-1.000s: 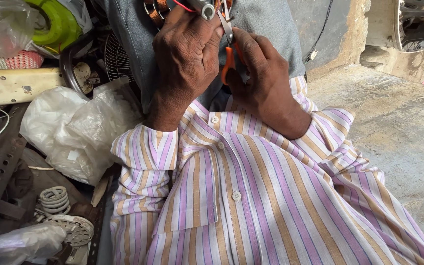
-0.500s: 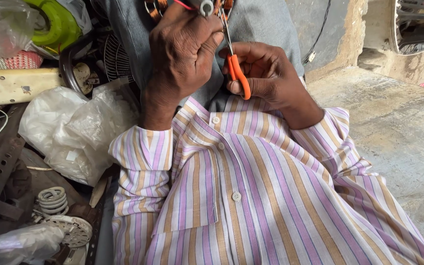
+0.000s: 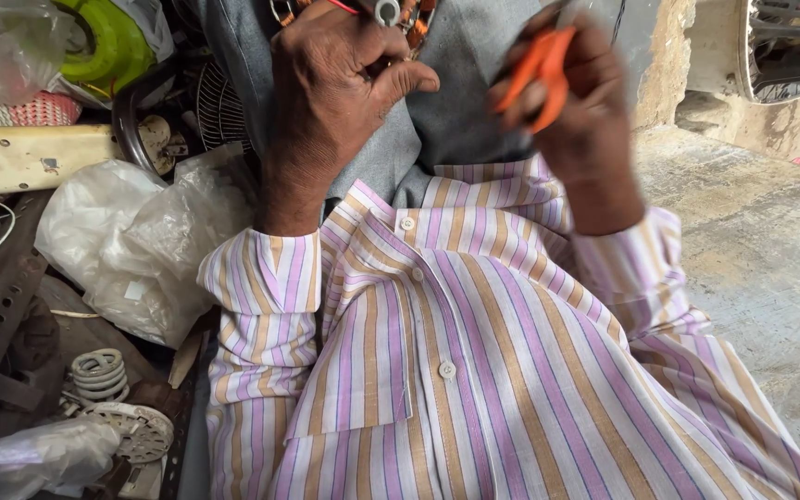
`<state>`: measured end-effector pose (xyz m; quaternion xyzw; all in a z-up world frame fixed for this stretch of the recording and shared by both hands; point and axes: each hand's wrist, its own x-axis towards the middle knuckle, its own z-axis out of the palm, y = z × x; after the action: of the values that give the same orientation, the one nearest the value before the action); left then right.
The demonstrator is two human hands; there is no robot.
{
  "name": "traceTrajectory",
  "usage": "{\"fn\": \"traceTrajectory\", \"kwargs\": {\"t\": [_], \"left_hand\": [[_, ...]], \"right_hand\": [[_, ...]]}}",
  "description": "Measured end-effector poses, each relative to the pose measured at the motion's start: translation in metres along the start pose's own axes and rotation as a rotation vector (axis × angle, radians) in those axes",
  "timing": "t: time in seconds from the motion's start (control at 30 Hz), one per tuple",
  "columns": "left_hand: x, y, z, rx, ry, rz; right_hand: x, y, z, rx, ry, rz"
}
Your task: Repairing the copper windings and connections of an electric fan motor stator.
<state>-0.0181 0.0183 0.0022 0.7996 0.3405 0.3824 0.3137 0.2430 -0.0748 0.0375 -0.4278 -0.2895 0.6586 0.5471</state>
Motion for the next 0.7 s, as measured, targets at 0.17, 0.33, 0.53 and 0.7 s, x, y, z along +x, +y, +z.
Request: {"fn": "traceTrajectory", "kwargs": {"t": [0.17,0.33,0.53,0.7], "left_hand": [[0.003,0.009,-0.009,-0.059,0.017,0.049],[-0.007,0.014,-0.004,-0.201,0.064,-0.036],[0.001,0.028,0.0,0.107,0.081,0.058],[0.002,0.032,-0.007,-0.097,0.129,-0.131]], "right_hand": [[-0.003,-0.04,-0.002,-0.36,0.04,-0.157],[-0.039,-0.046,0.021,-1.011,-0.165,-0.205],[-0.043,-0.041,0.05,-1.737,-0.693,0.222],[-0.024,-0.055,0.045,-1.72,-0.83,0.24]]}}
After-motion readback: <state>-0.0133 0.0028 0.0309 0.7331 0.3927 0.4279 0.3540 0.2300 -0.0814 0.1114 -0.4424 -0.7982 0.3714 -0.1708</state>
